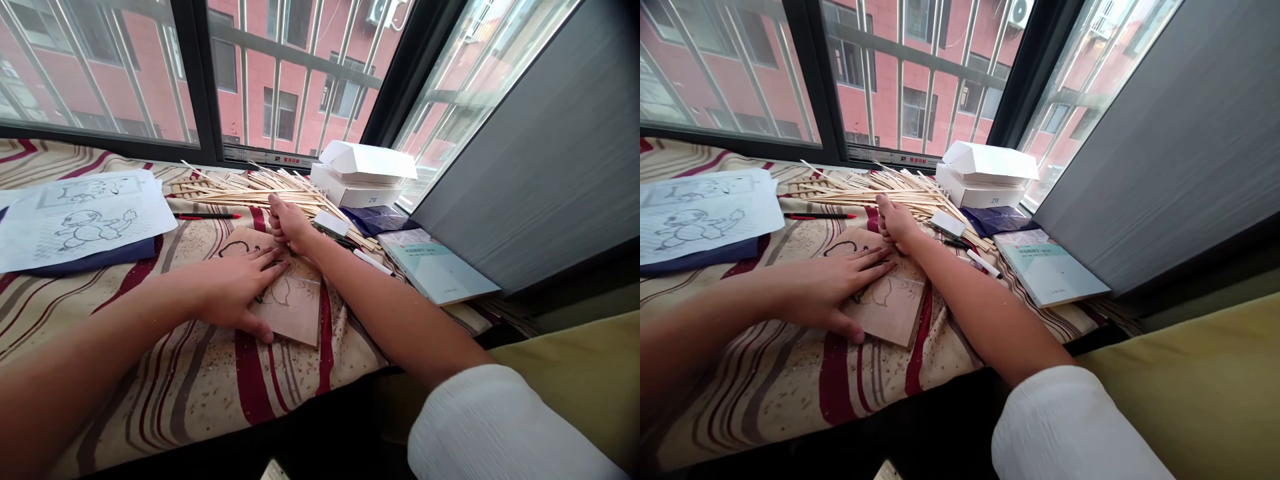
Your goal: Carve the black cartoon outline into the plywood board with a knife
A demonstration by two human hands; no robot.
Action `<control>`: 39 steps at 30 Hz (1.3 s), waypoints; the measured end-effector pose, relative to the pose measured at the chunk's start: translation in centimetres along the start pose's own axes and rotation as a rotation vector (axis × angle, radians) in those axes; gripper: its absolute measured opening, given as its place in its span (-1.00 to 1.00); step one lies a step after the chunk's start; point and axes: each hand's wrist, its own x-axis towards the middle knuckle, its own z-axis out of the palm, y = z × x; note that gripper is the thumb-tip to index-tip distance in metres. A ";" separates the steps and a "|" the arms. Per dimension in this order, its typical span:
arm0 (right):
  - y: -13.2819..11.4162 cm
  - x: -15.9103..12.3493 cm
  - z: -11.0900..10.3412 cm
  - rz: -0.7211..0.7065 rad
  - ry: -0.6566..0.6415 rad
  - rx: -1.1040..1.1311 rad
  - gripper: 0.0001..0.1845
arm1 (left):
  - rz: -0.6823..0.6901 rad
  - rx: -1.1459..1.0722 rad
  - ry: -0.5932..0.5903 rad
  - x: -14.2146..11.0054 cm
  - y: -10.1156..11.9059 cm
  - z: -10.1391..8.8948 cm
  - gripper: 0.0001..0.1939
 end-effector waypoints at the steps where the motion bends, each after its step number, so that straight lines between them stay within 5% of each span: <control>1: 0.1 0.1 -0.1 -0.017 0.070 0.006 -0.46 | 0.001 0.008 -0.007 0.0 0.0 0.0 0.37; 5: 0.3 0.0 -0.4 -0.147 0.276 0.104 -0.48 | -0.024 0.042 -0.033 0.2 0.1 -0.1 0.38; 10: -0.2 -0.9 -1.2 -0.088 -0.208 0.156 -0.40 | -0.020 0.062 -0.023 0.1 0.0 0.0 0.38; 13: -0.4 -1.1 -1.7 -0.087 -0.329 0.161 -0.38 | -0.013 0.067 -0.025 -0.1 0.0 -0.1 0.39; 20: -0.6 -2.0 -0.4 -0.073 -0.224 0.045 -0.38 | -0.035 0.053 -0.020 -0.4 0.2 -0.3 0.35; 27: -0.1 -1.5 -0.1 -0.317 -0.134 -0.007 -0.46 | -0.026 0.056 0.014 -0.3 0.0 0.3 0.33; 39: 1.2 -0.2 0.4 -0.513 -0.032 -0.205 -0.47 | -0.008 0.098 0.051 0.1 -0.7 1.1 0.35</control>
